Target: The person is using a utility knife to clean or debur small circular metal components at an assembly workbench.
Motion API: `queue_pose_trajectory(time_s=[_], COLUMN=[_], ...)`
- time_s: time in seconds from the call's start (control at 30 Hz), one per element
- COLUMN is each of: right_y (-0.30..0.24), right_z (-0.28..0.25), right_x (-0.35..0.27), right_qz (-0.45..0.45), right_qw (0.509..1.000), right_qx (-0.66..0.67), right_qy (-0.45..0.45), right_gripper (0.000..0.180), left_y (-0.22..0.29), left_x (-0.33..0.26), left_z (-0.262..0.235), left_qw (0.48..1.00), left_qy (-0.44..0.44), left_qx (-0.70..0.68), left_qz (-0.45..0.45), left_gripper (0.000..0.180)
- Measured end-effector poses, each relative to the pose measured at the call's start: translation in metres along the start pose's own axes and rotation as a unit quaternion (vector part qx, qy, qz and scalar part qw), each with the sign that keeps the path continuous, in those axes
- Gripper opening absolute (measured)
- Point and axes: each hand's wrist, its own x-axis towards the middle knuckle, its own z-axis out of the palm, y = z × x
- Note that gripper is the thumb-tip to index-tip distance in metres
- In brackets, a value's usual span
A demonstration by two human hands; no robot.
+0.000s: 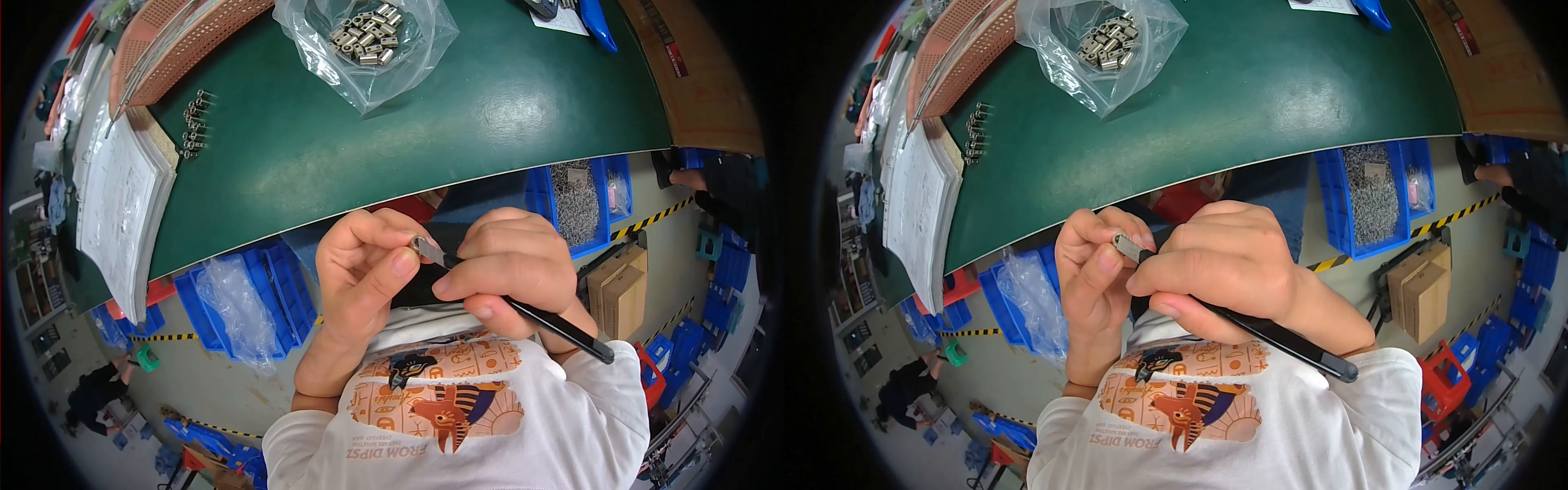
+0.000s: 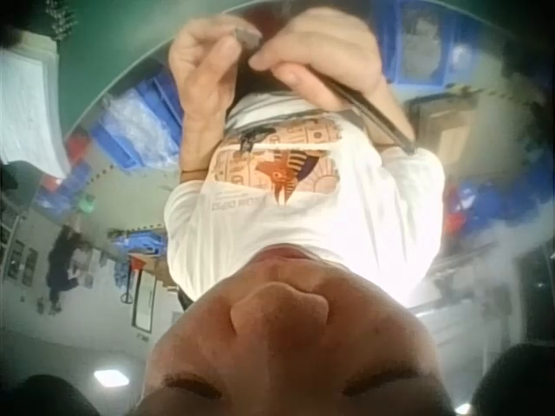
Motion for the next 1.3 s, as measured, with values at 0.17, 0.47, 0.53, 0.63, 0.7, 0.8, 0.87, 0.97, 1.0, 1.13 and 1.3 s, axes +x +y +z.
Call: queue_pose_trajectory(time_s=[0.17,0.47,0.53,0.63,0.7,0.8,0.87,0.97,1.0,1.13,1.3], right_y=[0.002,-0.003,-0.002,-0.001,-0.001,-0.002,-0.003,-0.003,-0.001,0.007,-0.001], right_z=[0.002,-0.001,0.000,0.001,0.000,-0.001,-0.002,-0.001,0.000,0.001,-0.001], right_x=[0.000,0.000,0.001,0.001,0.000,0.001,0.001,0.000,0.000,0.001,0.001], right_qz=[-0.002,-0.011,-0.010,-0.010,-0.012,0.003,-0.001,-0.008,-0.008,-0.058,-0.026], right_qw=[0.999,0.999,0.999,0.999,0.999,0.999,0.999,0.996,0.996,0.987,0.998], right_qx=[-0.034,-0.042,-0.039,-0.036,-0.034,-0.035,-0.047,-0.091,-0.092,-0.142,-0.044], right_qy=[-0.005,-0.011,-0.009,-0.005,-0.004,-0.016,-0.018,-0.022,-0.022,0.045,0.021], right_gripper=[0.018,0.021,0.022,0.023,0.023,0.023,0.020,0.017,0.017,0.013,0.016], left_y=[-0.001,-0.001,-0.001,-0.001,-0.002,-0.002,-0.002,-0.001,-0.001,0.000,0.000], left_x=[0.000,-0.001,0.000,0.000,0.000,0.000,0.000,-0.001,-0.001,-0.001,-0.001], left_z=[-0.001,0.000,0.000,-0.001,-0.002,-0.002,-0.002,-0.001,-0.001,0.002,0.001], left_qw=[1.000,0.998,0.998,0.997,0.997,0.996,0.996,0.996,0.996,0.995,0.996], left_qy=[0.008,0.021,0.014,0.006,0.005,0.003,0.002,0.003,0.007,0.017,0.017], left_qx=[-0.006,0.038,0.046,0.052,0.058,0.070,0.075,0.075,0.073,0.071,0.072], left_qz=[-0.005,0.042,0.050,0.048,0.050,0.055,0.058,0.056,0.052,0.065,0.059], left_gripper=[0.008,0.014,0.015,0.016,0.016,0.017,0.017,0.017,0.017,0.018,0.018])
